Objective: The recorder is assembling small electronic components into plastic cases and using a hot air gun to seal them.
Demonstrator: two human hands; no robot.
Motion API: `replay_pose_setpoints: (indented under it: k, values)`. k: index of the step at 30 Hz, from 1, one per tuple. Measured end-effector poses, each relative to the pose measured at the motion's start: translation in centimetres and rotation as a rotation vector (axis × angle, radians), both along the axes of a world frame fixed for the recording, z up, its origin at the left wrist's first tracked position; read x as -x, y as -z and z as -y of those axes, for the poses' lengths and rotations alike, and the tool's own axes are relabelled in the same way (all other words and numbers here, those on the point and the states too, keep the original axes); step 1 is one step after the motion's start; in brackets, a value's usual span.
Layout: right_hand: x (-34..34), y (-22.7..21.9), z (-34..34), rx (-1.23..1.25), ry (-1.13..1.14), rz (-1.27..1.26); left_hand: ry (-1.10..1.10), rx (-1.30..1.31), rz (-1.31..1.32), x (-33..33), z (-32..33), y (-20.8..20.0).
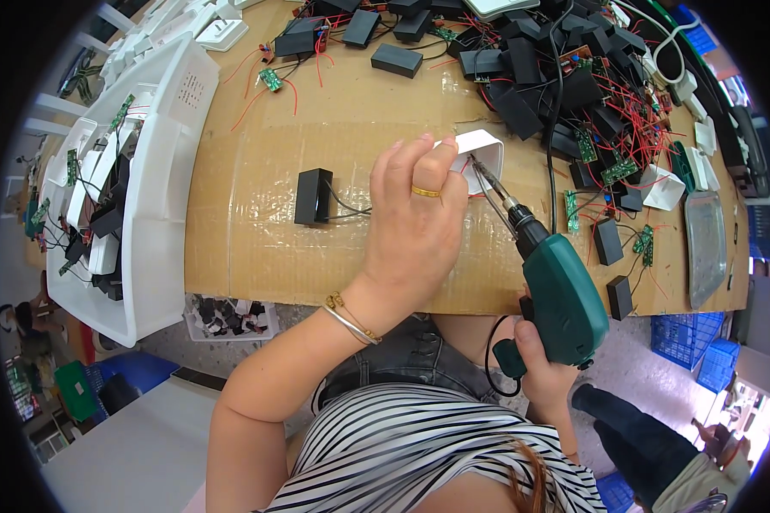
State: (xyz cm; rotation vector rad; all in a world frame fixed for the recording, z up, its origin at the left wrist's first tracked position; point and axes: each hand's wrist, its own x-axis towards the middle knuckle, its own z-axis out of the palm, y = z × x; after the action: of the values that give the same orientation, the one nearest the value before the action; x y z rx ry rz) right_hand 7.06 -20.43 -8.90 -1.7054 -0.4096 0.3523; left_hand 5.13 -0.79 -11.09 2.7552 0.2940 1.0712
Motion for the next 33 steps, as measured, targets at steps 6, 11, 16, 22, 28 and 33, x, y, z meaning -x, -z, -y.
replay_pose_setpoints:
  k: [6, 11, 16, 22, 28, 33]
  values:
    - [-0.1, -0.1, 0.8, 0.079, -0.112, -0.059, 0.001, 0.009, 0.014, 0.0, 0.0, 0.1]
    - [0.0, -0.3, 0.0, 0.002, -0.004, -0.04, 0.01, 0.022, 0.029, -0.1, 0.0, 0.1]
    - [0.0, -0.1, 0.0, -0.003, 0.002, -0.015, 0.012, 0.022, 0.028, -0.1, -0.1, 0.1]
    - [-0.1, -0.2, 0.9, 0.145, -0.106, -0.038, 0.012, 0.022, 0.02, -0.1, 0.0, 0.0]
    - [-0.2, -0.5, 0.1, 0.053, 0.01, -0.081, 0.013, 0.023, 0.029, -0.2, -0.1, 0.3]
    - [-0.3, -0.4, -0.2, 0.026, 0.018, -0.009, 0.006, 0.014, 0.006, -0.1, 0.0, 0.1]
